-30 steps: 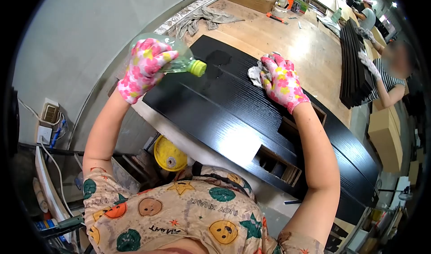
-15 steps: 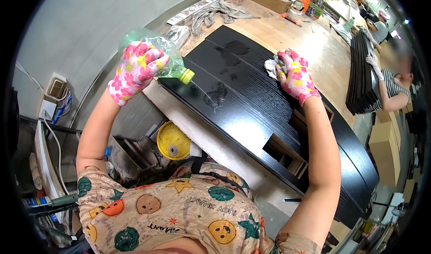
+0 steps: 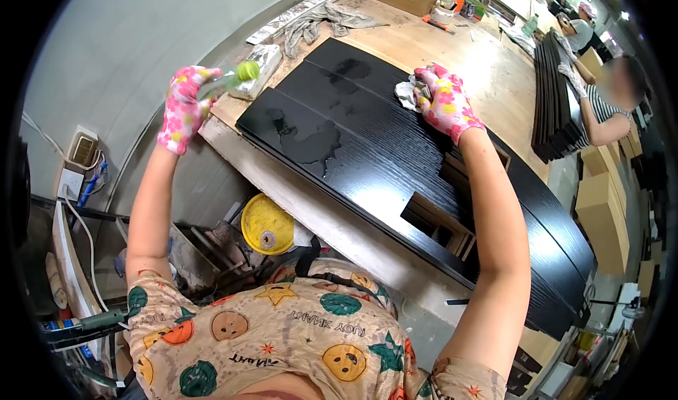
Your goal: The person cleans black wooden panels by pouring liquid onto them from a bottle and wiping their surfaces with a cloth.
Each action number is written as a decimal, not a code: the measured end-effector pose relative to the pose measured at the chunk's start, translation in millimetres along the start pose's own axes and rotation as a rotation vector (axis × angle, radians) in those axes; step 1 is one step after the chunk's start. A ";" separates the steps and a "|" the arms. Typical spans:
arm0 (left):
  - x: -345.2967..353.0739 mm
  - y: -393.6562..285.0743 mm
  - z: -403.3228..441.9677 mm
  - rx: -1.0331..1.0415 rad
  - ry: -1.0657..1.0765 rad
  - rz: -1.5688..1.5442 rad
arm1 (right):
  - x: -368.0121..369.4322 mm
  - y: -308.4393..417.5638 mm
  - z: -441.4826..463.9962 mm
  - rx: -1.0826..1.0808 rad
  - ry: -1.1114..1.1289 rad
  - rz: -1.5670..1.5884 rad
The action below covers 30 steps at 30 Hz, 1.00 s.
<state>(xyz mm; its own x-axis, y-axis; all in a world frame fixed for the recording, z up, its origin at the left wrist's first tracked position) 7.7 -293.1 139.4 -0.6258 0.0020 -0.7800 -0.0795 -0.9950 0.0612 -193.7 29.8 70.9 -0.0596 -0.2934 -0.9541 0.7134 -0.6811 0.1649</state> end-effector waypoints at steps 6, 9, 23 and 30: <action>112.3 124.9 -63.0 -0.951 -0.353 -1.076 | -28.9 13.9 -11.6 -0.021 -0.247 0.124; 198.8 145.7 -119.9 -1.099 -0.374 -0.895 | -20.0 4.2 -15.4 0.021 -0.194 0.090; 156.7 80.0 -161.1 -1.081 -0.426 -0.967 | -11.6 1.8 -2.9 -0.039 0.084 0.095; 7.9 -290.9 -2.1 0.298 -0.055 -0.728 | -52.0 76.7 90.1 -0.317 -0.132 0.275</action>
<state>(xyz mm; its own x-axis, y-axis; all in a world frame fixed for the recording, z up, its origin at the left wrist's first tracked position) 27.5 -3.9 114.1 -0.3733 0.6551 -0.6569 -0.6835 -0.6730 -0.2827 -198.9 -67.7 155.7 0.0890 -0.5322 -0.8419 0.8931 -0.3316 0.3041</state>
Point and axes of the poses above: each hand's wrist, its own z-axis towards the middle knuckle, its own x-axis out of the palm, y = z × x, the point moved 10 cm from there along z, towards the middle knuckle, and after that the axes turned 5 degrees about -x, right-handed, at the moved point
